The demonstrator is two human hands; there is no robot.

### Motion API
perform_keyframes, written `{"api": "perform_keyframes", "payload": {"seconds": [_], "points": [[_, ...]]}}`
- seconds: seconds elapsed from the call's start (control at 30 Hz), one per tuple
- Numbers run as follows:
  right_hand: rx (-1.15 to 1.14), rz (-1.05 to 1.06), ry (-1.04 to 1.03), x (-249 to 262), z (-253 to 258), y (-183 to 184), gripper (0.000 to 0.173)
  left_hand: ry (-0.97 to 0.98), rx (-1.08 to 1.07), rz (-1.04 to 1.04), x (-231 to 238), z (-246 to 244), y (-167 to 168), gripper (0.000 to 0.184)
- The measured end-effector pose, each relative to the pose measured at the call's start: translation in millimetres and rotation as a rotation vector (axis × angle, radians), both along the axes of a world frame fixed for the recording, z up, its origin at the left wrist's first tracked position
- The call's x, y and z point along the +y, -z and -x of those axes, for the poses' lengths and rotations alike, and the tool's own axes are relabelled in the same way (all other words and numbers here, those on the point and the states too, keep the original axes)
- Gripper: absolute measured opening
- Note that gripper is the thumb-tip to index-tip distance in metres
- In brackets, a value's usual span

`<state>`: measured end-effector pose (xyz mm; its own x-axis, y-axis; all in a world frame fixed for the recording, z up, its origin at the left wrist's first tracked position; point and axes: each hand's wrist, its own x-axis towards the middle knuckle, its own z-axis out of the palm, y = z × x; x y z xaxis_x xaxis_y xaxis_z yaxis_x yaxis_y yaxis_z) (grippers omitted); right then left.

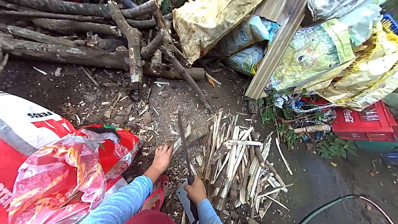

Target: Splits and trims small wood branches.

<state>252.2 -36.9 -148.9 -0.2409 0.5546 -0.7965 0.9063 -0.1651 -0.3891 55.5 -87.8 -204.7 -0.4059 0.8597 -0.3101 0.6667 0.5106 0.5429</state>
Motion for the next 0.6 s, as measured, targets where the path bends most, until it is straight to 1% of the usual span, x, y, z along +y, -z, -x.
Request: {"api": "perform_keyframes", "payload": {"seconds": [0.07,0.13,0.2,0.27,0.3,0.33,0.37,0.4,0.43,0.47,0.5,0.53,0.57,0.6], "points": [[0.051,-0.038,0.01,3,2,-16,0.038,-0.004,-0.006,-0.019,-1,0,1,0.047],[0.166,-0.164,0.001,12,5,-48,0.04,0.018,-0.017,-0.029,0,3,-2,0.047],[0.371,-0.371,0.029,19,10,-93,0.045,0.033,-0.021,-0.028,-1,3,-3,0.046],[0.649,-0.609,0.092,30,24,-134,0.044,0.04,-0.007,-0.028,-1,3,-2,0.046],[0.782,-0.714,0.128,35,32,-147,0.04,0.042,0.003,-0.028,-1,3,-2,0.046],[0.884,-0.789,0.168,38,40,-152,0.032,0.044,0.012,-0.029,0,3,-2,0.046],[0.918,-0.819,0.209,36,44,-146,0.027,0.045,0.018,-0.031,0,3,-2,0.046],[0.845,-0.808,0.225,30,42,-126,0.027,0.042,0.021,-0.038,-1,2,-3,0.045],[0.66,-0.731,0.196,20,34,-98,0.033,0.04,0.016,-0.043,-2,3,-4,0.045],[0.4,-0.561,0.125,13,24,-69,0.04,0.039,0.014,-0.044,-3,3,-5,0.045],[0.115,-0.35,0.011,13,16,-38,0.047,0.035,0.023,-0.049,-2,2,-8,0.046],[-0.068,-0.204,-0.066,16,9,-10,0.049,0.033,0.036,-0.048,0,2,-11,0.049],[-0.156,-0.118,-0.102,19,9,5,0.05,0.036,0.072,-0.063,3,6,-10,0.051],[-0.168,-0.072,-0.105,19,13,11,0.048,0.041,0.078,-0.029,5,14,-8,0.053]]}}
